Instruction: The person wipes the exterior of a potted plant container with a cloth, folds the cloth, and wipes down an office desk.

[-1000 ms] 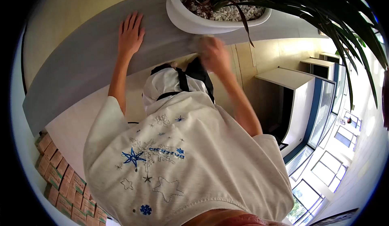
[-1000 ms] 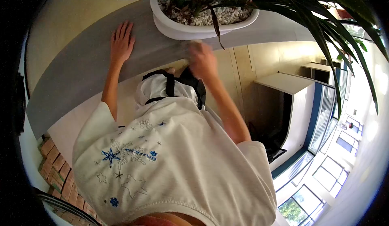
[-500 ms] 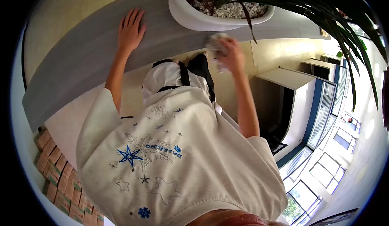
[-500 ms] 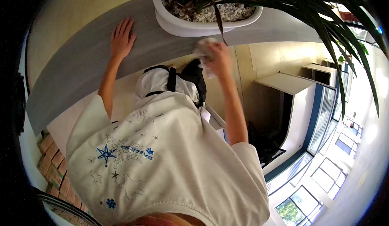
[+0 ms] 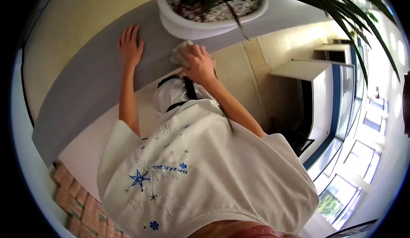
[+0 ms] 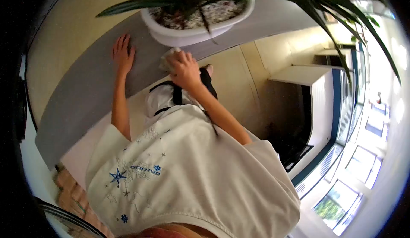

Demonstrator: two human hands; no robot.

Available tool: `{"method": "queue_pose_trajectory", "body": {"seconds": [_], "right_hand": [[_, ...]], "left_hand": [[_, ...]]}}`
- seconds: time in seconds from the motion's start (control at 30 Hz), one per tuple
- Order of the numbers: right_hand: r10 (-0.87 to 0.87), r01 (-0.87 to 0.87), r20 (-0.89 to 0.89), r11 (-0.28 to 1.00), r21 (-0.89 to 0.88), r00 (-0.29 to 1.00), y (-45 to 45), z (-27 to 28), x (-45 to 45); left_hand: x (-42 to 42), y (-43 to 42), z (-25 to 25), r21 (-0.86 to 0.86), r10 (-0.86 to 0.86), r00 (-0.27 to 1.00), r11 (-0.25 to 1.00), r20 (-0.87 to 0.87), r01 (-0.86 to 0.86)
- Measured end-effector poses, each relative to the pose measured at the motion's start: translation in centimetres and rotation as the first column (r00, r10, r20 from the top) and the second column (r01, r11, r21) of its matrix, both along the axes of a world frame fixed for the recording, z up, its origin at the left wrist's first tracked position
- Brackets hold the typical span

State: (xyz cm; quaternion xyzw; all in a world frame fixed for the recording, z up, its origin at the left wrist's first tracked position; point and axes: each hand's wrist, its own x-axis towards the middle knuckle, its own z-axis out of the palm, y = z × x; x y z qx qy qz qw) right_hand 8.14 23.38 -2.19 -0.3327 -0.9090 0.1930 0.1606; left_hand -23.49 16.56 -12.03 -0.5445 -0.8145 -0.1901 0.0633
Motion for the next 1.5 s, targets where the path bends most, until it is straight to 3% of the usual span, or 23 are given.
{"method": "queue_pose_trajectory", "body": {"seconds": [0.23,0.3,0.43,0.57,0.63,0.67,0.73,0.83,0.9,1.0,1.1,1.13,1.17,1.2,1.3,1.4,1.43,1.5], "right_hand": [[-0.051,0.052,0.019,0.993,-0.105,0.999,-0.5,-1.7,1.2],[-0.067,0.071,0.039,0.992,-0.106,0.997,-0.9,-1.2,1.4],[-0.095,0.101,0.117,0.994,-0.049,0.989,-1.9,-0.5,1.5],[-0.11,0.108,0.125,0.994,0.023,0.986,-2.3,-2.0,1.6],[-0.103,0.112,0.169,0.993,-0.048,0.98,-2.4,-1.3,1.7],[-0.098,0.115,0.19,0.99,-0.083,0.977,-2.3,-0.9,1.7],[-0.164,0.168,0.044,0.976,-0.14,0.986,-2.3,-1.5,2.2],[-0.312,0.256,-0.144,0.914,-0.313,0.939,-2.4,-2.2,3.2],[-0.339,0.296,-0.108,0.909,-0.292,0.934,-2.3,-0.7,3.9],[-0.318,0.294,-0.137,0.941,-0.169,0.938,-1.9,-2.6,4.6],[-0.24,0.245,-0.177,0.97,0.001,0.954,-1.5,-5.8,4.2],[-0.211,0.226,-0.188,0.972,0.064,0.959,-1.2,-5.9,4.1],[-0.344,0.349,-0.262,0.937,-0.032,0.902,-1.7,-6.0,3.8],[-0.344,0.338,-0.197,0.939,-0.066,0.918,-1.8,-6.2,4.0],[-0.278,0.279,0.031,0.945,-0.172,0.96,-1.7,-6.4,5.1],[-0.367,0.368,0.044,0.908,-0.201,0.929,-1.4,-5.6,5.8],[-0.375,0.374,0.04,0.9,-0.224,0.926,-1.3,-5.2,6.2],[-0.437,0.404,-0.024,0.85,-0.339,0.899,-1.3,-5.0,6.9]], "left_hand": [[2.6,1.7,2.1,-0.059,0.106,0.993,0.993,0.058,-0.102],[3.4,1.9,1.3,0.056,0.099,0.995,0.993,-0.002,-0.099],[4.1,3.0,-0.4,-0.107,0.213,0.97,0.968,-0.121,-0.226],[3.8,2.6,-1.5,-0.105,0.181,0.963,0.973,-0.199,-0.204],[3.8,2.1,-1.2,-0.136,0.135,0.955,0.975,-0.263,-0.176],[3.8,1.6,-1.0,-0.217,0.085,0.972,0.967,-0.22,-0.134],[5.1,0.2,1.6,-0.377,-0.004,0.992,0.925,-0.123,-0.042],[11.5,-0.3,13.5,-0.776,-0.163,0.981,0.603,0.105,0.183],[13.1,-0.5,13.8,-0.612,-0.226,0.849,0.607,0.478,0.507],[18.1,0.6,17.9,-0.252,-0.357,0.558,0.626,0.75,0.738],[22.1,3.3,19.3,-0.012,-0.655,0.498,0.599,0.568,0.801],[22.7,4.6,18.8,0.026,-0.68,0.469,0.582,0.563,0.813],[23.2,6.2,17.5,0.065,-0.707,0.437,0.561,0.556,0.825],[23.6,7.6,15.8,0.104,-0.734,0.4,0.535,0.548,0.838],[25.0,11.0,9.4,0.161,-0.762,0.52,0.61,0.385,0.776],[25.5,12.1,7.3,0.181,-0.688,0.5,0.665,0.525,0.725],[26.2,11.9,7.8,0.257,-0.692,0.466,0.672,0.552,0.694],[26.4,12.0,7.7,0.215,-0.695,0.467,0.656,0.547,0.723]]}}
